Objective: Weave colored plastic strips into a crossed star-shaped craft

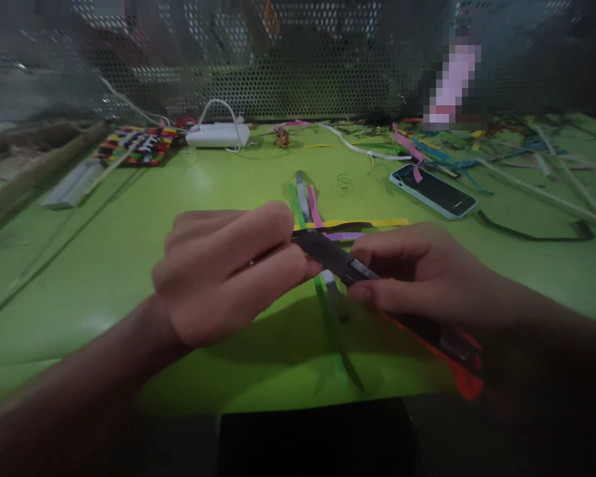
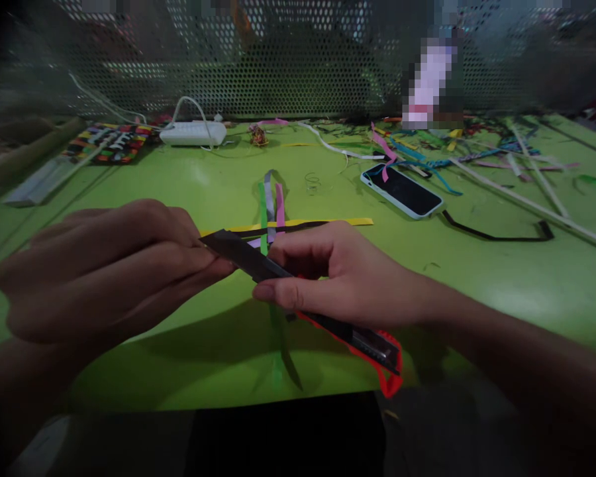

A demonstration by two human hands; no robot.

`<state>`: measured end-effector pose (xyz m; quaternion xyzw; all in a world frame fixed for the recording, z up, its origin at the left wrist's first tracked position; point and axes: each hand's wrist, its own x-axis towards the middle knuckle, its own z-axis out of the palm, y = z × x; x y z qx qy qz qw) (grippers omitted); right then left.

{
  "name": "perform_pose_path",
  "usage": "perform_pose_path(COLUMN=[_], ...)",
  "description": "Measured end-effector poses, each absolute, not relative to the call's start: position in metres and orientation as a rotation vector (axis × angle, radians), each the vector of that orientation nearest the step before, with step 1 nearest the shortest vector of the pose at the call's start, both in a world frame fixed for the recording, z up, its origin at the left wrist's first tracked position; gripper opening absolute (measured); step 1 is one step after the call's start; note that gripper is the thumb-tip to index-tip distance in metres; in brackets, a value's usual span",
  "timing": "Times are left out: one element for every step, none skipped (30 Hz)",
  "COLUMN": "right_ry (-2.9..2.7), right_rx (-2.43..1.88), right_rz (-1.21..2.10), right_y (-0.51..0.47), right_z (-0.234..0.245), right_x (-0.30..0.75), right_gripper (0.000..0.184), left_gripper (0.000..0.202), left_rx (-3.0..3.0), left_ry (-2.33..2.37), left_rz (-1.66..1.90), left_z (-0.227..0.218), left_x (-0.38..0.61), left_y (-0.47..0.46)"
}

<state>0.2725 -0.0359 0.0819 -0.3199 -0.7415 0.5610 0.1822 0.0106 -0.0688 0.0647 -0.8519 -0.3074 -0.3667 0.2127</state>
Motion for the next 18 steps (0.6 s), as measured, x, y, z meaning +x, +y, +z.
perform_pose_path(right_ry=[-2.095, -2.099, -2.099, -2.101, -2.104, -2.109, -2.114, -2.118, -2.120, -2.121, -2.119, -2.116, -2.114, -2.107, -2.100, -2.096, -2.094, -2.095], right_rx=[-0.907, -0.909, -0.911, -0.909, -0.905, -0.899, -0.897, -0.897, -0.899, -0.900, -0.900, -0.893, -0.882, -0.867, -0.851, -0.838, -0.831, -0.830], right_rz=[1.583, 1.585, 1.585, 1.587, 1.590, 1.593, 1.595, 1.596, 1.595, 1.595, 1.595, 1.598, 1.606, 1.613, 1.619, 1.625, 1.628, 1.630], right_y=[-0.036, -0.036, -0.035, -0.035, -0.035, -0.035, -0.035, -0.035, -0.035, -0.035, -0.035, -0.035, -0.035, -0.035, -0.035, -0.035, -0.036, -0.036], right_z=[0.082, 0.082, 0.083, 0.083, 0.083, 0.084, 0.084, 0.084, 0.084, 0.084, 0.084, 0.084, 0.084, 0.084, 0.084, 0.084, 0.084, 0.084], right_x=[0.272, 0.272, 0.272, 0.272, 0.272, 0.272, 0.271, 0.271, 0.271, 0.271, 0.271, 0.270, 0.270, 0.270, 0.270, 0.269, 0.269, 0.270], right_gripper=[0.047, 0.047, 0.048, 0.048, 0.048, 0.048, 0.048, 0.048, 0.048, 0.048, 0.048, 0.047, 0.046, 0.045, 0.043, 0.043, 0.042, 0.042], left_gripper=[0.021, 0.021, 0.022, 0.023, 0.024, 0.024, 0.023, 0.022, 0.022, 0.021, 0.020, 0.020, 0.020, 0.020, 0.021, 0.021, 0.021, 0.021], left_rx=[-2.368, -2.367, -2.353, -2.346, -2.347, -2.364, -2.393, -2.414, -2.430, -2.434, -2.433, -2.432, -2.431, -2.432, -2.431, -2.431, -2.433, -2.435], left_ry=[-0.822, -0.791, -0.764, -0.731, -0.707, -0.689, -0.661, -0.651, -0.654, -0.676, -0.714, -0.754, -0.785, -0.799, -0.793, -0.784, -0.771, -0.749], left_rz=[-1.047, -1.083, -1.125, -1.148, -1.148, -1.119, -1.078, -1.047, -1.022, -1.011, -1.007, -1.001, -0.991, -0.982, -0.981, -0.980, -0.973, -0.968], left_z=[0.063, 0.062, 0.061, 0.061, 0.061, 0.062, 0.064, 0.065, 0.067, 0.068, 0.069, 0.070, 0.071, 0.071, 0.071, 0.071, 0.070, 0.068], left_x=[0.011, 0.011, 0.010, 0.009, 0.008, 0.007, 0.005, 0.004, 0.003, 0.003, 0.003, 0.003, 0.003, 0.003, 0.003, 0.003, 0.003, 0.004], left_y=[-0.067, -0.064, -0.062, -0.059, -0.057, -0.055, -0.055, -0.055, -0.056, -0.058, -0.060, -0.062, -0.064, -0.064, -0.065, -0.064, -0.063, -0.061])
